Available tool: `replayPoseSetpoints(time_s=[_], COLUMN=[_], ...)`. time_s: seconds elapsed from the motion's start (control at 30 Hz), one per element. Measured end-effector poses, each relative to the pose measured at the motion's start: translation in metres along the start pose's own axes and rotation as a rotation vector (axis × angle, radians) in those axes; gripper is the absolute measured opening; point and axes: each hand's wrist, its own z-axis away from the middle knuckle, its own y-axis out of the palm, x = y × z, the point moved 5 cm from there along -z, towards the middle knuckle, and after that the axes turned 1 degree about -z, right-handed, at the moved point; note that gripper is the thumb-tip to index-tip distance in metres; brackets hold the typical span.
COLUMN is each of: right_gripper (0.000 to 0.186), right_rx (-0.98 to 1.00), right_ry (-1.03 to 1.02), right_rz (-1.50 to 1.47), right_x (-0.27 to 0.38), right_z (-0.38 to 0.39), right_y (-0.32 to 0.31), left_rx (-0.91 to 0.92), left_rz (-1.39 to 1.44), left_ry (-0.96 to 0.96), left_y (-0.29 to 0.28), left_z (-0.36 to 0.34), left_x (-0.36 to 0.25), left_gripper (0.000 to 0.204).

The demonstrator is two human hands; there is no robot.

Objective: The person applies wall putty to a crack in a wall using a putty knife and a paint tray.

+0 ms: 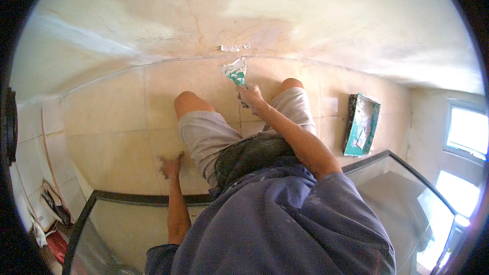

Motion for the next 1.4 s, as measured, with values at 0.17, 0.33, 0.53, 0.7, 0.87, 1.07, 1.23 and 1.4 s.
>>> replayPoseSetpoints(time_s=[0.17, 0.33, 0.53, 0.7, 0.87, 1.07, 1.23, 1.4], right_gripper=[0.016, 0.016, 0.013, 0.012, 0.013, 0.013, 0.013, 0.017], right_rx=[0.004, 0.023, -0.030, -0.040, 0.011, 0.040, 0.153, 0.111], right_ry=[0.129, 0.072, 0.059, 0.077, 0.091, 0.016, -0.039, -0.130], right_rz=[-0.287, -0.400, -0.435, -0.499, -0.579, -0.563, -0.504, -0.375], right_x=[-0.023, -0.008, -0.004, 0.018, 0.047, 0.094, 0.129, 0.128], right_z=[-0.043, -0.054, -0.052, -0.031, -0.007, 0.035, 0.083, 0.119], right_y=[0.020, 0.030, 0.027, 0.030, 0.028, 0.021, 0.016, -0.004], left_rx=[-0.034, -0.036, -0.024, -0.048, -0.030, 0.008, 0.019, 0.024], left_rz=[-0.074, -0.136, -0.193, -0.224, -0.172, -0.099, -0.085, -0.034], left_ry=[0.202, 0.249, 0.254, 0.278, 0.232, 0.256, 0.208, 0.220], left_y=[0.018, 0.031, 0.049, 0.051, 0.054, 0.045, 0.031, 0.028], left_z=[-0.033, -0.050, -0.063, -0.065, -0.070, -0.055, -0.050, -0.047], left_x=[0.002, 0.018, 0.022, 0.021, 0.024, 0.021, 0.025, 0.025], left_gripper=[0.116, 0.104, 0.096, 0.099, 0.110, 0.115, 0.115, 0.113])
